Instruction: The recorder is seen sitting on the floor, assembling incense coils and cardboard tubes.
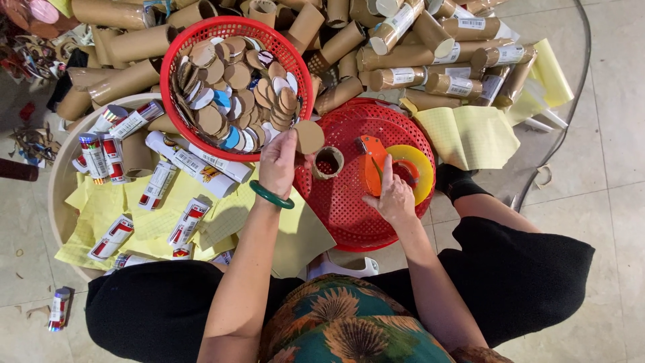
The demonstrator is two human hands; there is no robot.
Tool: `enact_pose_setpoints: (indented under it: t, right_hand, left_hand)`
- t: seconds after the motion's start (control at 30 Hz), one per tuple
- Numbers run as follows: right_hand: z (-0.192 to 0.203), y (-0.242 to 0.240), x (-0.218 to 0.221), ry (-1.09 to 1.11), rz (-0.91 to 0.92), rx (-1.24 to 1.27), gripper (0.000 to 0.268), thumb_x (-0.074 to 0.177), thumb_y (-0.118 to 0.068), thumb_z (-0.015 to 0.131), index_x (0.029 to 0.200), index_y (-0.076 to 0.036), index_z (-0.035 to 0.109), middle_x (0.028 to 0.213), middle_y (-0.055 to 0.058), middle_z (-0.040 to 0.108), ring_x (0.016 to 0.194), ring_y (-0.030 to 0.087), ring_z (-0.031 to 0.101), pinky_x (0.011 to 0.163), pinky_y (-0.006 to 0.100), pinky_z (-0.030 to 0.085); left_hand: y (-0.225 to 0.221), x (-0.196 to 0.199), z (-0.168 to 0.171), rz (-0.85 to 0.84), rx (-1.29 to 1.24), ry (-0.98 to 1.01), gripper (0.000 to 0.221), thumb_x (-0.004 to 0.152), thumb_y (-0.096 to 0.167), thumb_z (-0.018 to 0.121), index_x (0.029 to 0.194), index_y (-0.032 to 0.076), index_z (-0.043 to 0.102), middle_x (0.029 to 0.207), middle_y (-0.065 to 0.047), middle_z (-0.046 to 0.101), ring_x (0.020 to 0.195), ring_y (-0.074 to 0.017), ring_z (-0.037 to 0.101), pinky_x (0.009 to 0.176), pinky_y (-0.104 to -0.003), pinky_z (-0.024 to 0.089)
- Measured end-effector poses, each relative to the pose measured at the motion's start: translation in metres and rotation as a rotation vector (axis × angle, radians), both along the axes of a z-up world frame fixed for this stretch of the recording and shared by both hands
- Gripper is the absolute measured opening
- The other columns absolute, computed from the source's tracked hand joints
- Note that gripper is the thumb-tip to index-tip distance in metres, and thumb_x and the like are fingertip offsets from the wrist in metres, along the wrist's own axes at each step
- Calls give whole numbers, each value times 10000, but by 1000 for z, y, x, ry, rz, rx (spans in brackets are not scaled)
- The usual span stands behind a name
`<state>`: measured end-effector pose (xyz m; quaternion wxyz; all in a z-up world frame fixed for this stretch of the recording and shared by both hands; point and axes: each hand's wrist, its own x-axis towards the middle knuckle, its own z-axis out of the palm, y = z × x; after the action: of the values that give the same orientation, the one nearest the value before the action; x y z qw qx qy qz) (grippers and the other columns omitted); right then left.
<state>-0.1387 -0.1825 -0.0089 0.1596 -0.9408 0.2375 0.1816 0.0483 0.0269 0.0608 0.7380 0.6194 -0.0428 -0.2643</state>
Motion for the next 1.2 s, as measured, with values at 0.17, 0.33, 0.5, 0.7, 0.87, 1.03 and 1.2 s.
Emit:
enact_pose_setpoints:
  t: [0.17,0.33,0.5,0.7,0.87,1.03,1.2]
  right_hand:
    - [0,-1,0,-37,-1,1,1340,693,-544,880,1593,1,51,1138,217,648,1031,368,677,932,436,536]
    - [0,0,-2,-74,9,-6,1326,699,-527,881,1598,2,63,1124,216,651,1013,372,682,932,434,541]
    - [4,0,-2,-86,-14,40,1305,704,-502,876,1606,3,80,1124,213,659,1020,369,686,927,432,548]
    - [-1,-2,-1,-83,-10,42,1302,711,-498,880,1597,8,71,1168,239,649,1053,387,673,931,444,539]
    - [-2,-1,-1,-73,-14,32,1315,700,-491,884,1599,1,59,1177,238,648,1047,384,675,933,452,536]
    - [0,6,1,-76,-29,-28,1363,659,-541,899,1592,-16,55,1110,210,669,1013,373,682,941,473,526]
    - [-13,5,-5,-159,-30,-21,1326,700,-490,889,1614,3,65,1091,192,685,989,363,694,905,470,544]
  left_hand:
    - [-5,0,20,-45,47,42,222,1051,181,585,1108,11,716,808,-44,723,649,-113,675,558,-254,546]
    - [-6,-4,18,-192,328,-107,209,974,101,632,1159,28,697,937,-51,676,668,-123,735,552,-272,609]
    - [-9,-6,13,-307,468,-321,247,974,63,641,1208,71,720,1051,-68,541,691,-139,735,624,-265,627]
    - [-13,-5,4,-357,698,-510,258,950,143,673,1197,112,741,1043,-76,558,825,-216,702,797,-359,616]
    - [-13,-7,-7,-368,808,-642,358,986,230,679,1321,104,667,1136,-112,560,1065,-284,643,972,-430,541]
    - [-14,-11,29,-445,838,-599,731,872,401,789,1425,19,501,1209,-175,497,1137,-343,575,995,-446,480]
    - [-11,-22,15,-428,824,-799,861,669,400,922,1367,36,574,1208,-148,531,1169,-350,555,1009,-442,487]
